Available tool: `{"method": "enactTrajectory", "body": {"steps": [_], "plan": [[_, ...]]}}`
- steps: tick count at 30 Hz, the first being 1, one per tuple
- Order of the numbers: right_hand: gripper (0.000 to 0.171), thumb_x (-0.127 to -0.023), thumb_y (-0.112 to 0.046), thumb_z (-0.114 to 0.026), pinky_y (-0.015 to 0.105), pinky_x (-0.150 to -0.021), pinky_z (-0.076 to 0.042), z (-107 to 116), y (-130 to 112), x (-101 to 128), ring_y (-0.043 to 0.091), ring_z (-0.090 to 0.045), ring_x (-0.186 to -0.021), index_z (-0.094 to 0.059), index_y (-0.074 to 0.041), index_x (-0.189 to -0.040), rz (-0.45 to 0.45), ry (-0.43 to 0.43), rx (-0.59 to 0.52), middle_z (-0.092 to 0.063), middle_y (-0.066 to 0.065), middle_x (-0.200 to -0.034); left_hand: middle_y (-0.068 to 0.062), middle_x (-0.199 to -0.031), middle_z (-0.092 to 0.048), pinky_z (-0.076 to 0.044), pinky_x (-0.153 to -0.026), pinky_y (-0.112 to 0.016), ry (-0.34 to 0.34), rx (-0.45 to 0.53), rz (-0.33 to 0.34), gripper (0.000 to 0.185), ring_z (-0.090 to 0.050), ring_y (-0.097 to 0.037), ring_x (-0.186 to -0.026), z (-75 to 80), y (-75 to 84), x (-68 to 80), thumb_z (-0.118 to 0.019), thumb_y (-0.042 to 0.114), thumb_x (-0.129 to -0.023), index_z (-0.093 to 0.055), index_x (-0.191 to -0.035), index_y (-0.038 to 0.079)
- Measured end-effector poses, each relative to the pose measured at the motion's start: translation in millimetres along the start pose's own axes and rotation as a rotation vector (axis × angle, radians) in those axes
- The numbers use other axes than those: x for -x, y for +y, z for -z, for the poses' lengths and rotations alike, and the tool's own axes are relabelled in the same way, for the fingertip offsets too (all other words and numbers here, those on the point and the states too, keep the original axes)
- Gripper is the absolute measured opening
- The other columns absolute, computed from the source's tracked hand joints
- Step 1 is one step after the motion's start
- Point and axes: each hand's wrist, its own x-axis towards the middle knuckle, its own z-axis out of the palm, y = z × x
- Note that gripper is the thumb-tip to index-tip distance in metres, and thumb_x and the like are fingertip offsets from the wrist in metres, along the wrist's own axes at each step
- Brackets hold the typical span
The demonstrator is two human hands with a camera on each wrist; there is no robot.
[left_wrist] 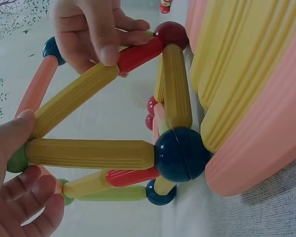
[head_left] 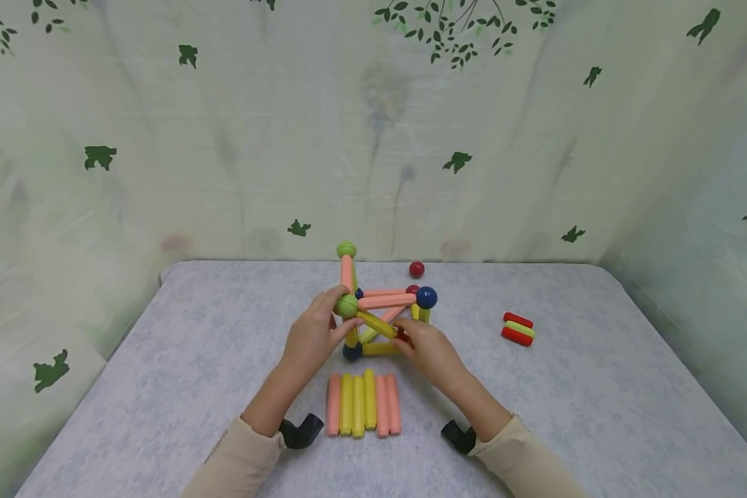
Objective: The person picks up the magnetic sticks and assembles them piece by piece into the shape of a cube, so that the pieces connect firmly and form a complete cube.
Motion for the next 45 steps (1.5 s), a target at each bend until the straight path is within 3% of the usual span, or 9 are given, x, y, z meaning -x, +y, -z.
{"method": "enactTrajectory", "body": {"steps": [5, 8, 12, 14, 21, 29, 35, 41, 45], "plan": [[0.030, -0.075, -0.010, -0.073, 0.024, -0.061, -0.049, 18, 5, 3, 0.015, -0.052, -0.073, -0.059, -0.004, -0.101, 0.212, 0.331, -0.013, -0.056, 0.007, -0.092, -0.006, -0.104, -0.053, -0.040, -0.047, -0.022, -0.044, 0.095, 0.061, 0.044, -0.044, -0.009, -0.058, 0.8, 2.1, 2.1, -0.063, 0.025, -0.084, -0.048, -0.123, 0.013], [0.044, -0.076, -0.012, -0.072, 0.034, -0.072, -0.051, 28, 9, 1, 0.023, -0.051, -0.092, -0.051, -0.006, -0.115, 0.137, 0.430, -0.008, -0.049, 0.012, -0.106, -0.006, -0.111, -0.053, -0.043, -0.048, -0.022, -0.069, 0.182, 0.105, 0.042, -0.048, -0.009, -0.058, 0.5, 4.2, 3.2, -0.060, 0.023, -0.087, -0.046, -0.125, 0.012], [0.055, -0.082, -0.015, -0.066, 0.037, -0.075, -0.050, 31, 16, -2, 0.023, -0.053, -0.096, -0.040, -0.013, -0.131, -0.066, 0.281, -0.073, -0.047, 0.011, -0.120, -0.008, -0.112, -0.052, -0.046, -0.049, -0.021, -0.086, 0.253, 0.141, 0.041, -0.055, -0.010, -0.063, -0.5, 5.9, 3.3, -0.057, 0.019, -0.089, -0.044, -0.126, 0.011], [0.054, -0.083, -0.011, -0.065, 0.034, -0.072, -0.051, 29, 19, -2, 0.021, -0.058, -0.088, -0.040, -0.014, -0.130, -0.100, 0.218, -0.123, -0.053, 0.011, -0.117, -0.009, -0.113, -0.052, -0.047, -0.050, -0.020, -0.085, 0.262, 0.148, 0.041, -0.057, -0.012, -0.065, -0.6, 5.5, 2.4, -0.055, 0.017, -0.090, -0.043, -0.128, 0.011], [0.054, -0.078, -0.001, -0.068, 0.024, -0.066, -0.051, 21, 20, -2, 0.015, -0.060, -0.079, -0.043, -0.012, -0.125, 0.007, 0.232, -0.203, -0.058, 0.009, -0.105, -0.014, -0.114, -0.052, -0.049, -0.054, -0.022, -0.057, 0.268, 0.144, 0.044, -0.060, -0.018, -0.069, -0.5, -5.3, -6.8, -0.053, 0.013, -0.091, -0.040, -0.133, 0.010], [0.057, -0.079, -0.003, -0.067, 0.025, -0.070, -0.051, 11, 9, -2, 0.016, -0.059, -0.089, -0.041, -0.016, -0.128, 0.075, 0.223, -0.236, -0.056, 0.009, -0.114, -0.013, -0.106, -0.053, -0.049, -0.056, -0.027, -0.066, 0.262, 0.145, 0.043, -0.059, -0.019, -0.068, -6.2, -26.5, -24.2, -0.048, 0.013, -0.093, -0.038, -0.135, 0.012], [0.058, -0.078, -0.002, -0.068, 0.025, -0.071, -0.050, 4, 1, -9, 0.013, -0.058, -0.093, -0.043, -0.016, -0.129, 0.107, 0.237, -0.260, -0.054, 0.006, -0.119, -0.014, -0.114, -0.051, -0.050, -0.060, -0.029, -0.062, 0.265, 0.134, 0.042, -0.060, -0.018, -0.068, -12.0, -41.6, -33.7, -0.046, 0.014, -0.094, -0.037, -0.136, 0.015], [0.060, -0.080, -0.007, -0.066, 0.029, -0.071, -0.051, 4, 1, -12, 0.011, -0.055, -0.097, -0.039, -0.018, -0.133, 0.108, 0.198, -0.308, -0.047, 0.003, -0.130, -0.014, -0.123, -0.046, -0.051, -0.063, -0.032, -0.083, 0.288, 0.152, 0.051, -0.059, -0.020, -0.074, -14.1, -48.5, -34.2, -0.050, 0.015, -0.093, -0.031, -0.140, 0.018], [0.049, -0.088, -0.019, -0.059, 0.028, -0.074, -0.050, 10, 13, -8, 0.013, -0.055, -0.095, -0.040, -0.015, -0.133, 0.070, 0.200, -0.328, -0.055, 0.004, -0.116, -0.016, -0.129, -0.037, -0.050, -0.067, -0.034, -0.059, 0.261, 0.160, 0.063, -0.056, -0.021, -0.081, -15.5, -46.1, -26.4, -0.058, 0.018, -0.089, -0.024, -0.142, 0.021]]}}
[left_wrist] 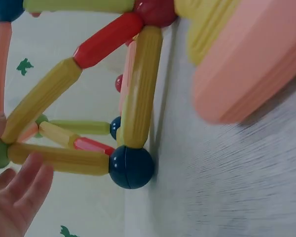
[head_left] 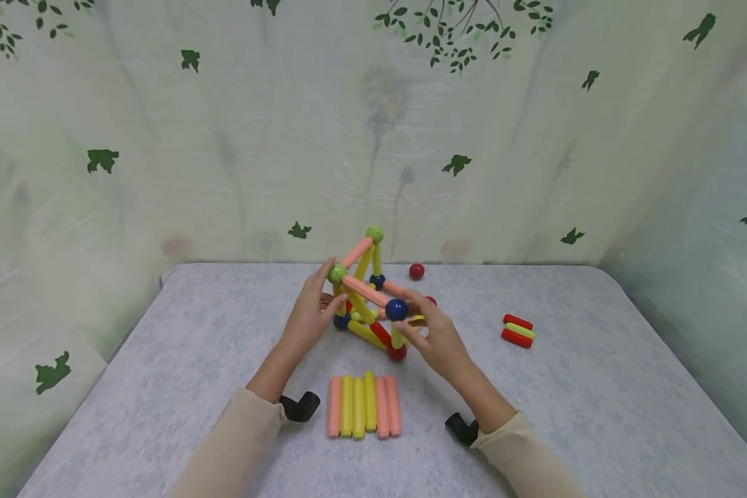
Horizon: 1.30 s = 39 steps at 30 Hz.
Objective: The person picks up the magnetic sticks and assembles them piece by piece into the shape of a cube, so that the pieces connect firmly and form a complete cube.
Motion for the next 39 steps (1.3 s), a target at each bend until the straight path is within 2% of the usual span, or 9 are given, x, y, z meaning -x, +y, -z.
{"method": "enactTrajectory", "body": {"steps": [3, 6, 9, 12, 17, 24, 30, 36, 39], "plan": [[0.038, -0.092, -0.021, -0.053, 0.033, -0.077, -0.049, 10, 15, -2, 0.017, -0.055, -0.093, -0.045, -0.007, -0.126, -0.069, 0.047, 0.014, -0.057, 0.006, -0.105, -0.015, -0.129, -0.032, -0.049, -0.063, -0.031, 0.113, -0.080, -0.096, 0.061, -0.053, -0.021, -0.082, -3.3, 7.5, 7.6, -0.061, 0.017, -0.087, -0.030, -0.139, 0.019], [0.034, -0.092, -0.013, -0.052, 0.040, -0.082, -0.046, 17, 37, -9, 0.021, -0.052, -0.098, -0.047, -0.007, -0.125, -0.193, -0.010, 0.067, -0.053, 0.010, -0.113, -0.013, -0.128, -0.034, -0.044, -0.051, -0.026, 0.197, -0.157, -0.254, 0.054, -0.052, -0.021, -0.076, -7.8, 23.7, 12.7, -0.064, 0.013, -0.084, -0.040, -0.132, 0.012], [0.037, -0.090, -0.009, -0.054, 0.044, -0.092, -0.039, 18, 59, -16, 0.026, -0.046, -0.111, -0.047, -0.009, -0.127, -0.329, -0.182, 0.146, -0.048, 0.011, -0.125, -0.009, -0.129, -0.038, -0.043, -0.048, -0.022, 0.136, -0.182, -0.386, 0.053, -0.053, -0.019, -0.077, -15.6, 42.4, 15.8, -0.067, 0.015, -0.082, -0.043, -0.130, 0.013], [0.038, -0.089, -0.008, -0.056, 0.045, -0.097, -0.032, 17, 74, -22, 0.030, -0.040, -0.118, -0.049, -0.007, -0.127, -0.382, -0.359, 0.218, -0.045, 0.014, -0.129, -0.007, -0.131, -0.040, -0.049, -0.062, -0.022, -0.005, -0.175, -0.438, 0.054, -0.054, -0.020, -0.095, -25.2, 55.5, 17.6, -0.066, 0.018, -0.083, -0.044, -0.131, 0.014], [0.035, -0.087, -0.009, -0.059, 0.045, -0.096, -0.034, 15, 80, -26, 0.030, -0.043, -0.114, -0.055, -0.006, -0.121, -0.401, -0.459, 0.280, -0.046, 0.016, -0.125, -0.006, -0.123, -0.044, -0.047, -0.079, -0.025, -0.083, -0.145, -0.379, 0.046, -0.053, -0.016, -0.099, -34.9, 62.7, 19.5, -0.067, 0.020, -0.082, -0.049, -0.123, 0.011], [0.034, -0.083, -0.011, -0.065, 0.040, -0.085, -0.044, 14, 69, -22, 0.024, -0.051, -0.096, -0.061, -0.010, -0.116, -0.443, -0.460, 0.317, -0.054, 0.012, -0.110, -0.005, -0.121, -0.044, -0.046, -0.082, -0.028, -0.026, -0.124, -0.309, 0.042, -0.053, -0.016, -0.100, -28.9, 58.9, 21.4, -0.069, 0.023, -0.080, -0.049, -0.116, 0.013], [0.038, -0.086, -0.008, -0.060, 0.039, -0.082, -0.046, 12, 63, -17, 0.025, -0.053, -0.097, -0.055, -0.010, -0.124, -0.428, -0.469, 0.325, -0.053, 0.014, -0.113, -0.009, -0.127, -0.044, -0.045, -0.085, -0.032, 0.029, -0.145, -0.293, 0.041, -0.050, -0.020, -0.108, -19.8, 48.7, 18.9, -0.066, 0.016, -0.083, -0.050, -0.119, 0.007], [0.049, -0.087, -0.007, -0.058, 0.041, -0.083, -0.045, 8, 60, -16, 0.028, -0.050, -0.101, -0.045, -0.015, -0.133, -0.545, -0.476, 0.272, -0.047, 0.016, -0.123, -0.016, -0.123, -0.040, -0.049, -0.070, -0.032, 0.089, -0.118, -0.191, 0.040, -0.056, -0.022, -0.089, -12.8, 38.0, 14.0, -0.063, 0.012, -0.085, -0.052, -0.122, 0.005], [0.051, -0.087, -0.010, -0.059, 0.041, -0.085, -0.044, 6, 57, -15, 0.026, -0.048, -0.103, -0.043, -0.015, -0.135, -0.561, -0.489, 0.282, -0.044, 0.016, -0.125, -0.017, -0.118, -0.041, -0.048, -0.072, -0.033, 0.099, -0.095, -0.127, 0.040, -0.056, -0.023, -0.088, -10.0, 32.7, 10.8, -0.061, 0.011, -0.086, -0.051, -0.125, 0.006]]}}
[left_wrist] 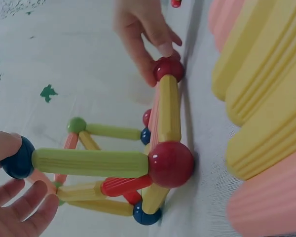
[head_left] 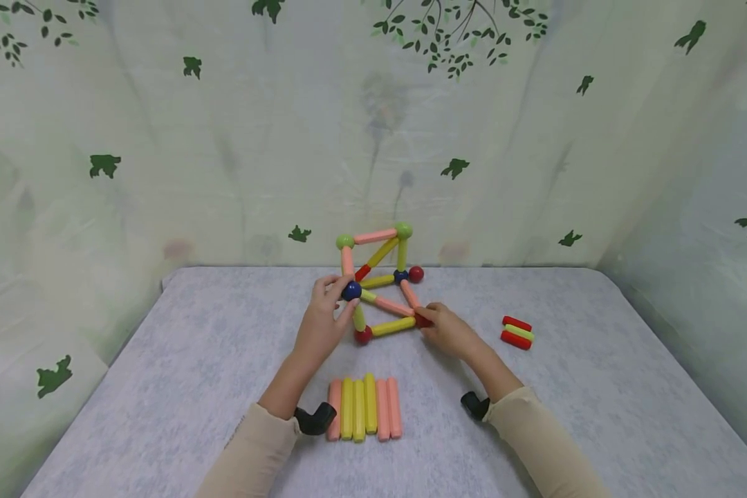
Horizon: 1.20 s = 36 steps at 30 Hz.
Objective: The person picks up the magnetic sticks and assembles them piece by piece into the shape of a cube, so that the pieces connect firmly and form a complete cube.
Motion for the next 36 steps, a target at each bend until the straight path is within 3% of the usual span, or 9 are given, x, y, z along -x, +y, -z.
{"method": "enactTrajectory", "body": {"steps": [12, 16, 21, 25, 29, 32, 36], "plan": [[0.049, -0.086, -0.017, -0.063, 0.034, -0.078, -0.046, -2, -8, 15, 0.021, -0.050, -0.094, -0.046, -0.012, -0.132, 0.092, -0.047, 0.007, -0.045, 0.015, -0.120, -0.014, -0.116, -0.048, -0.049, -0.077, -0.032, -0.033, 0.139, 0.134, 0.043, -0.055, -0.020, -0.091, 8.0, -11.1, -1.4, -0.054, 0.011, -0.091, -0.044, -0.133, 0.011], [0.051, -0.086, -0.019, -0.062, 0.033, -0.077, -0.047, -2, -10, 20, 0.020, -0.050, -0.095, -0.044, -0.014, -0.134, 0.101, -0.059, 0.016, -0.044, 0.014, -0.123, -0.014, -0.114, -0.050, -0.049, -0.077, -0.035, -0.049, 0.140, 0.152, 0.043, -0.056, -0.022, -0.092, 10.8, -12.3, -1.1, -0.053, 0.013, -0.091, -0.043, -0.133, 0.013], [0.054, -0.085, -0.022, -0.064, 0.039, -0.084, -0.045, -3, -14, 31, 0.023, -0.047, -0.104, -0.042, -0.012, -0.134, 0.077, -0.033, -0.017, -0.039, 0.013, -0.128, -0.013, -0.119, -0.051, -0.049, -0.077, -0.035, -0.071, 0.161, 0.153, 0.044, -0.056, -0.022, -0.094, 11.9, -15.3, -0.6, -0.052, 0.015, -0.092, -0.042, -0.134, 0.014], [0.045, -0.085, -0.022, -0.064, 0.031, -0.072, -0.048, -10, -27, 51, 0.018, -0.052, -0.087, -0.046, -0.009, -0.124, 0.147, -0.059, -0.056, -0.050, 0.007, -0.106, -0.011, -0.124, -0.050, -0.048, -0.078, -0.035, -0.087, 0.166, 0.152, 0.044, -0.056, -0.020, -0.096, 11.3, -16.6, -1.1, -0.052, 0.016, -0.092, -0.041, -0.135, 0.015], [0.045, -0.084, -0.026, -0.064, 0.023, -0.052, -0.041, -23, -42, 70, 0.011, -0.048, -0.061, -0.046, -0.010, -0.122, 0.197, -0.229, -0.047, -0.052, -0.002, -0.075, -0.010, -0.126, -0.049, -0.048, -0.078, -0.035, -0.090, 0.160, 0.157, 0.044, -0.056, -0.020, -0.097, 11.0, -17.1, -1.0, -0.051, 0.017, -0.092, -0.040, -0.135, 0.016], [0.048, -0.083, -0.030, -0.064, 0.022, -0.047, -0.036, -32, -51, 80, 0.009, -0.045, -0.054, -0.044, -0.012, -0.123, 0.168, -0.314, -0.002, -0.048, -0.004, -0.065, -0.011, -0.128, -0.047, -0.048, -0.078, -0.036, -0.091, 0.169, 0.158, 0.045, -0.055, -0.022, -0.098, 11.2, -17.4, -0.4, -0.051, 0.018, -0.092, -0.040, -0.136, 0.016], [0.050, -0.079, -0.021, -0.063, 0.022, -0.043, -0.033, -40, -58, 88, 0.009, -0.044, -0.048, -0.042, -0.014, -0.123, 0.157, -0.303, 0.080, -0.048, -0.005, -0.059, -0.011, -0.128, -0.047, -0.048, -0.079, -0.037, -0.097, 0.180, 0.173, 0.045, -0.055, -0.023, -0.100, 11.6, -17.7, 0.3, -0.050, 0.019, -0.093, -0.039, -0.136, 0.016]]}}
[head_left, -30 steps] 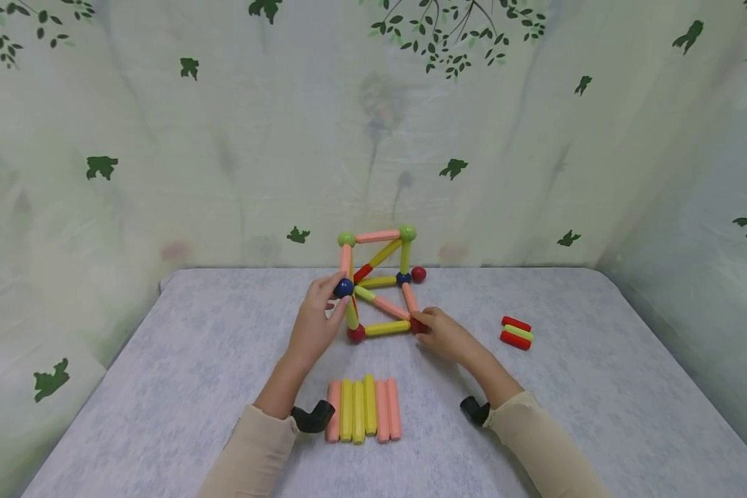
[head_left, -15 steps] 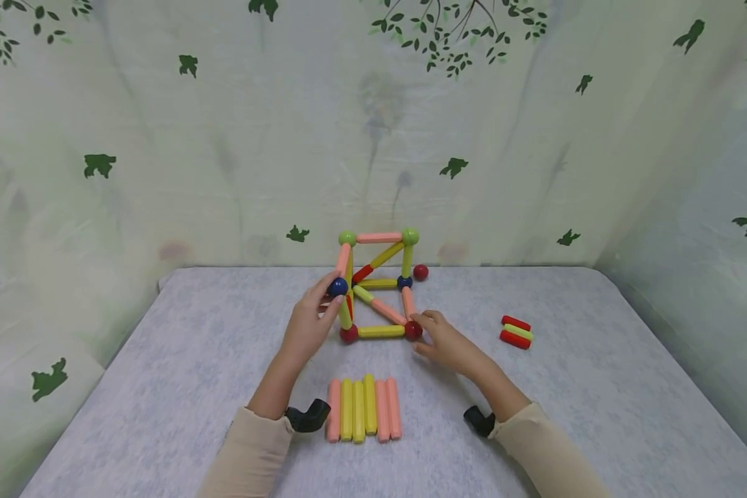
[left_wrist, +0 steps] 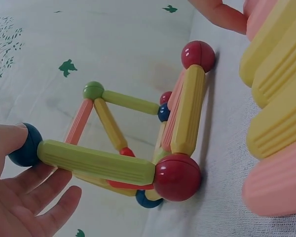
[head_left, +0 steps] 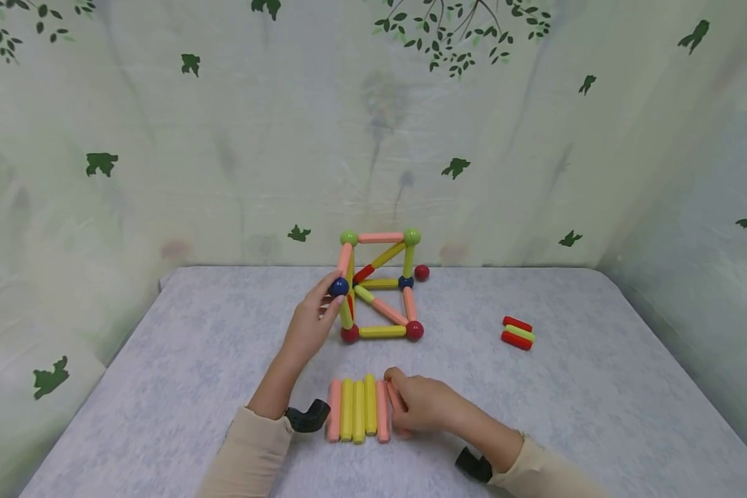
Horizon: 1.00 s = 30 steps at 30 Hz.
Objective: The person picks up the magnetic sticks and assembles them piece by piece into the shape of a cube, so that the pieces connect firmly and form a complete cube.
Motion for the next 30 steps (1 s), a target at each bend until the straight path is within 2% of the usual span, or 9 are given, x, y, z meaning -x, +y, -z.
{"method": "enactTrajectory", "body": {"steps": [4, 6, 10, 12, 14, 17, 20, 26, 30], "plan": [[0.051, -0.077, -0.013, -0.063, 0.022, -0.041, -0.032, -3, -2, 0, 0.009, -0.041, -0.046, -0.041, -0.012, -0.122, 0.020, 0.075, 0.085, -0.045, -0.005, -0.058, -0.011, -0.126, -0.047, -0.047, -0.080, -0.038, -0.006, 0.007, 0.014, 0.044, -0.054, -0.023, -0.100, 0.3, 0.7, 0.5, -0.050, 0.019, -0.093, -0.039, -0.136, 0.017], [0.047, -0.078, -0.013, -0.063, 0.022, -0.042, -0.032, 1, -1, -1, 0.009, -0.040, -0.047, -0.043, -0.010, -0.120, 0.017, 0.118, 0.076, -0.044, -0.004, -0.059, -0.011, -0.126, -0.047, -0.047, -0.080, -0.038, -0.008, 0.008, 0.016, 0.044, -0.054, -0.023, -0.100, 0.3, 1.1, 0.6, -0.050, 0.019, -0.093, -0.039, -0.136, 0.018], [0.030, -0.080, -0.014, -0.064, 0.023, -0.045, -0.037, 21, 3, -10, 0.011, -0.044, -0.053, -0.053, -0.008, -0.107, 0.015, 0.219, -0.070, -0.047, -0.002, -0.064, -0.010, -0.128, -0.047, -0.047, -0.080, -0.038, -0.007, 0.000, 0.019, 0.044, -0.054, -0.022, -0.100, -0.2, 1.8, 0.5, -0.049, 0.019, -0.093, -0.039, -0.136, 0.018], [0.020, -0.082, -0.014, -0.064, 0.024, -0.049, -0.040, 34, 5, -15, 0.012, -0.047, -0.058, -0.057, -0.009, -0.101, 0.059, 0.287, -0.150, -0.049, -0.001, -0.069, -0.010, -0.128, -0.046, -0.047, -0.080, -0.038, -0.006, -0.003, 0.016, 0.044, -0.054, -0.023, -0.100, -0.7, 1.8, 0.3, -0.049, 0.020, -0.093, -0.039, -0.135, 0.017], [0.020, -0.084, -0.014, -0.063, 0.025, -0.053, -0.042, 48, 6, -21, 0.014, -0.048, -0.064, -0.060, -0.009, -0.102, 0.124, 0.356, -0.205, -0.051, 0.000, -0.075, -0.010, -0.128, -0.046, -0.047, -0.080, -0.038, -0.007, 0.002, 0.014, 0.044, -0.054, -0.023, -0.101, -1.1, 2.2, 0.1, -0.050, 0.020, -0.093, -0.039, -0.135, 0.018], [0.022, -0.086, -0.013, -0.062, 0.027, -0.056, -0.041, 67, 7, -30, 0.016, -0.045, -0.070, -0.061, -0.009, -0.108, 0.207, 0.458, -0.224, -0.051, 0.001, -0.083, -0.012, -0.126, -0.048, -0.047, -0.081, -0.038, -0.019, 0.024, 0.016, 0.044, -0.054, -0.024, -0.102, -1.5, 2.3, -0.2, -0.049, 0.020, -0.093, -0.038, -0.135, 0.019], [0.026, -0.086, -0.012, -0.062, 0.027, -0.060, -0.042, 81, 6, -39, 0.017, -0.044, -0.076, -0.061, -0.009, -0.112, 0.245, 0.527, -0.203, -0.051, 0.001, -0.089, -0.013, -0.125, -0.049, -0.046, -0.083, -0.037, -0.039, 0.045, 0.024, 0.044, -0.054, -0.024, -0.103, -1.3, 1.7, -1.0, -0.049, 0.020, -0.093, -0.037, -0.135, 0.020], [0.029, -0.085, -0.010, -0.062, 0.028, -0.066, -0.044, 93, 0, -53, 0.017, -0.043, -0.081, -0.062, -0.010, -0.114, 0.300, 0.558, -0.144, -0.051, 0.003, -0.094, -0.009, -0.126, -0.048, -0.046, -0.084, -0.036, -0.078, 0.041, 0.007, 0.043, -0.054, -0.022, -0.103, -0.1, -2.1, -2.4, -0.050, 0.019, -0.092, -0.039, -0.134, 0.020], [0.029, -0.084, -0.008, -0.063, 0.028, -0.069, -0.045, 95, -5, -55, 0.017, -0.044, -0.085, -0.063, -0.009, -0.113, 0.327, 0.545, -0.159, -0.052, 0.003, -0.097, -0.009, -0.123, -0.050, -0.046, -0.083, -0.036, -0.098, 0.025, -0.042, 0.044, -0.055, -0.020, -0.101, 2.7, -3.0, -1.3, -0.052, 0.016, -0.091, -0.041, -0.134, 0.016]]}}
